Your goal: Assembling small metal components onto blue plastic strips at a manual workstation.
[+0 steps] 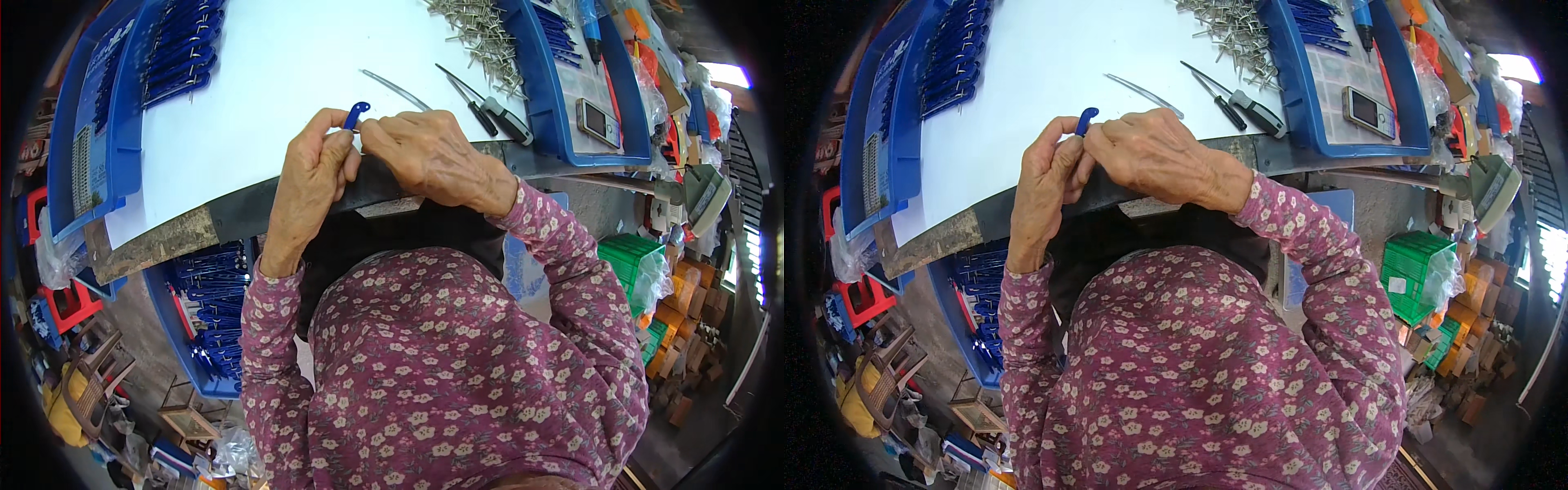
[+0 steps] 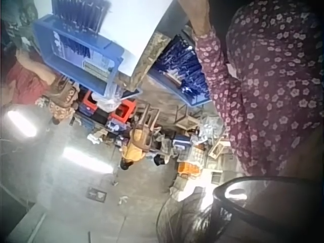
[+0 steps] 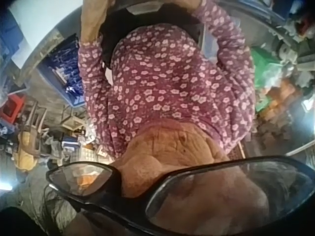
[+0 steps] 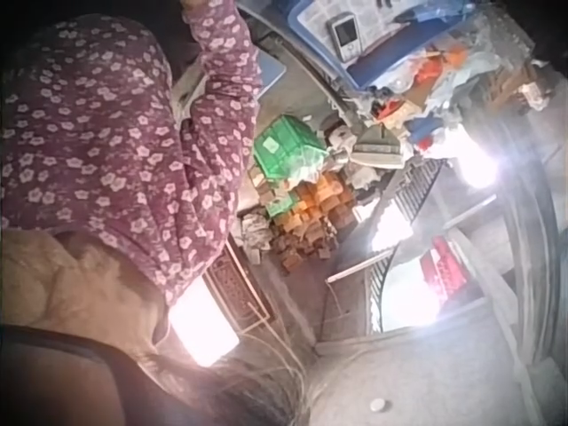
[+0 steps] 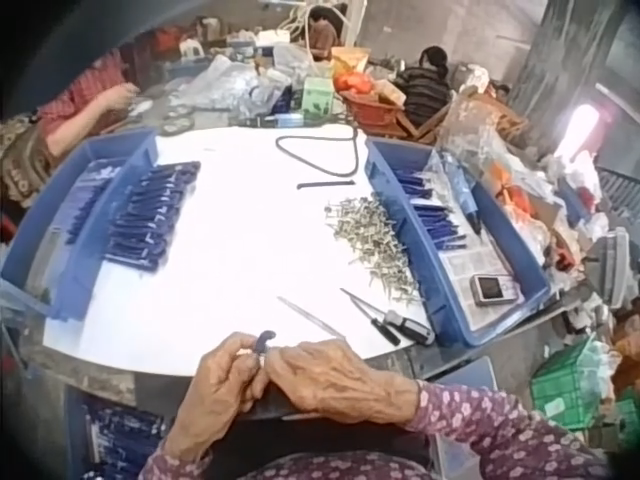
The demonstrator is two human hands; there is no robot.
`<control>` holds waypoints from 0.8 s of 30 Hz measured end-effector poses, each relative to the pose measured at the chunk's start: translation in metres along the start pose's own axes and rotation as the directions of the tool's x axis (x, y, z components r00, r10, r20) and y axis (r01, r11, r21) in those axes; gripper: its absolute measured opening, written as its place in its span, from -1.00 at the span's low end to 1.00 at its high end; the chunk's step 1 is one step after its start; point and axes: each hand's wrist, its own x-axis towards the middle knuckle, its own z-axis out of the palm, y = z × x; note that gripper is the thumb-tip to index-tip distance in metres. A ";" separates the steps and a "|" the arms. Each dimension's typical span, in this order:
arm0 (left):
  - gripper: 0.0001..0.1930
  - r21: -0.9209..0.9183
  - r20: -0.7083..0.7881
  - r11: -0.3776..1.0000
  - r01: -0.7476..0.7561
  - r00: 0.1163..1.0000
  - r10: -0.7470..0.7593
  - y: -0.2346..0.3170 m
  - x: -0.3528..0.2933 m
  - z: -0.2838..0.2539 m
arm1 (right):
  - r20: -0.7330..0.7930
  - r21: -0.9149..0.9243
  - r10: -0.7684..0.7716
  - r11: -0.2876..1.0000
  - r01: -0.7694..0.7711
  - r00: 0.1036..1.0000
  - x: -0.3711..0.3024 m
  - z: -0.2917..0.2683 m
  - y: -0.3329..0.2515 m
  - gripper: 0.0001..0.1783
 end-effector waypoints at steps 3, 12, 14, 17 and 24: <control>-0.75 0.008 0.016 0.999 -0.052 0.999 0.052 -0.004 0.000 0.001 | -0.063 0.017 0.017 1.000 -0.016 0.998 -0.001 0.001 0.000 -0.76; -0.82 0.010 -0.038 1.000 -0.028 0.999 0.029 -0.001 0.001 0.005 | -0.122 0.161 0.138 0.980 -0.118 0.983 -0.007 0.001 0.004 -0.71; -0.82 0.014 -0.046 1.000 -0.025 0.999 0.026 -0.001 0.000 0.004 | -0.111 0.208 0.163 0.968 -0.137 0.980 -0.007 -0.002 0.004 -0.70; -0.83 0.032 -0.047 0.999 -0.007 0.999 0.009 0.002 -0.001 0.002 | 0.126 0.484 0.340 0.799 -0.357 0.932 -0.009 -0.013 0.003 -0.73; -0.85 0.127 -0.032 0.988 -0.087 0.995 0.091 0.003 -0.002 0.005 | 0.595 0.797 0.246 -0.304 -0.522 0.765 -0.011 -0.007 0.014 -0.65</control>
